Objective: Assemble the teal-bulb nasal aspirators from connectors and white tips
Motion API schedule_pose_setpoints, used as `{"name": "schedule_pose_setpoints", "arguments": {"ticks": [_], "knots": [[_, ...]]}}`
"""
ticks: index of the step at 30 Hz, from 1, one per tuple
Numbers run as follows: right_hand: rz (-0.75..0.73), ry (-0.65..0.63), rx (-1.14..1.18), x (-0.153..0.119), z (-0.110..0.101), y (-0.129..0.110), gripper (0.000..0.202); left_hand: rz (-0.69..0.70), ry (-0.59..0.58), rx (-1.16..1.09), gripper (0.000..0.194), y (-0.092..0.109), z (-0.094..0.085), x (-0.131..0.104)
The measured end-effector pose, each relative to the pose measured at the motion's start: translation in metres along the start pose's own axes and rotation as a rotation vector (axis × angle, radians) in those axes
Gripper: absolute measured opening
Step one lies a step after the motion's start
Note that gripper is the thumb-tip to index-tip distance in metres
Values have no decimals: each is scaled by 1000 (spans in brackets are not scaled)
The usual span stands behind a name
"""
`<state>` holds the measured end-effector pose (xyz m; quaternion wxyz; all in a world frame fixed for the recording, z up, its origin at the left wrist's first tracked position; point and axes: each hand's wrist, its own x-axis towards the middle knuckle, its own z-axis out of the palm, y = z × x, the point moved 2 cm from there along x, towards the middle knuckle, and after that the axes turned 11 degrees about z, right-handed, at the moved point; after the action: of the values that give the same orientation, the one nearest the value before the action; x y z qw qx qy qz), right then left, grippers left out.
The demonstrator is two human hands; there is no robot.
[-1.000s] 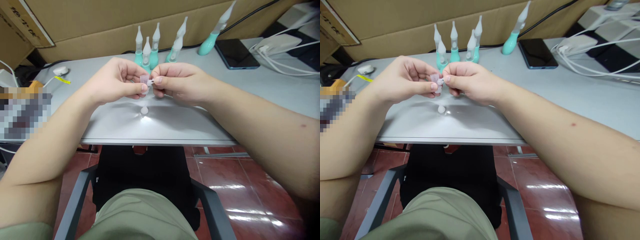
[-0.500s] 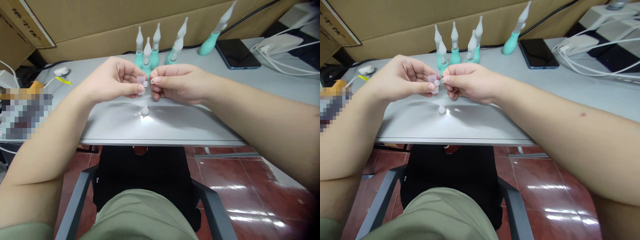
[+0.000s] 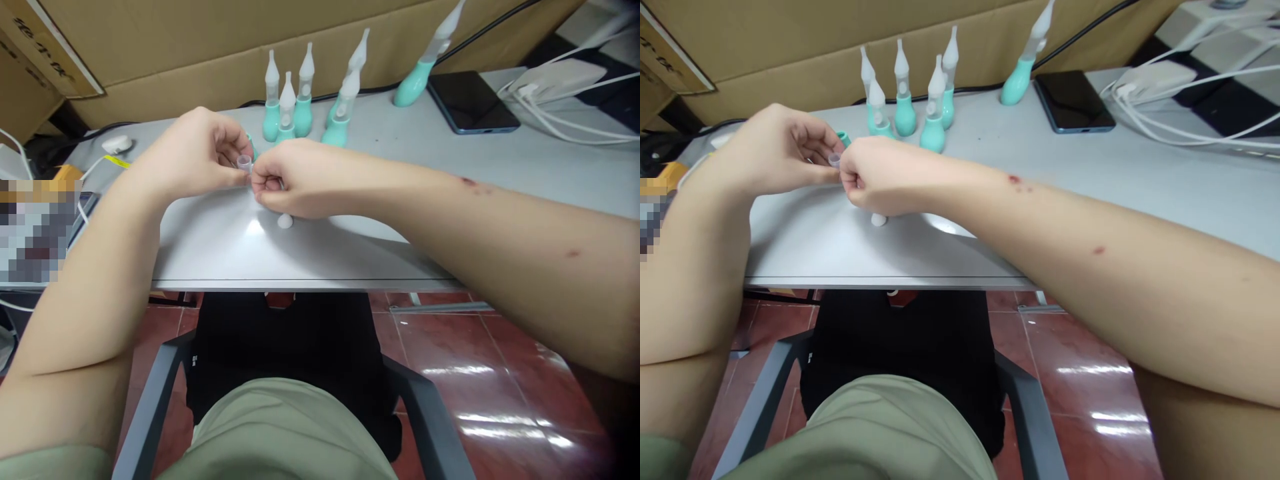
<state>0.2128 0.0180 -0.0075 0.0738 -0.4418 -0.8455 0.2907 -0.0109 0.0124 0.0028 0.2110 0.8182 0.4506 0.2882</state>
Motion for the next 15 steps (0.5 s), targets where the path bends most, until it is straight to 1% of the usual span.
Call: {"name": "schedule_pose_setpoints", "arguments": {"ticks": [3, 6, 9, 12, 15], "knots": [[23, -36, -53, 1, 2, -6, 28, -45, -31, 12, 18, 0, 3, 1], [61, -84, -80, 1, 4, -16, 30, -59, -54, 26, 19, -1, 3, 2], [103, -58, -157, 2, 8, -28, 34, -56, -71, 68, 18, -2, 2, 2], [111, -17, -208, 3, 11, -34, 36, -37, -108, 92, 15, -2, 2, 2], [78, -26, -171, 4, 11, -34, 28, -22, -137, 163, 18, -2, 2, 5]]}}
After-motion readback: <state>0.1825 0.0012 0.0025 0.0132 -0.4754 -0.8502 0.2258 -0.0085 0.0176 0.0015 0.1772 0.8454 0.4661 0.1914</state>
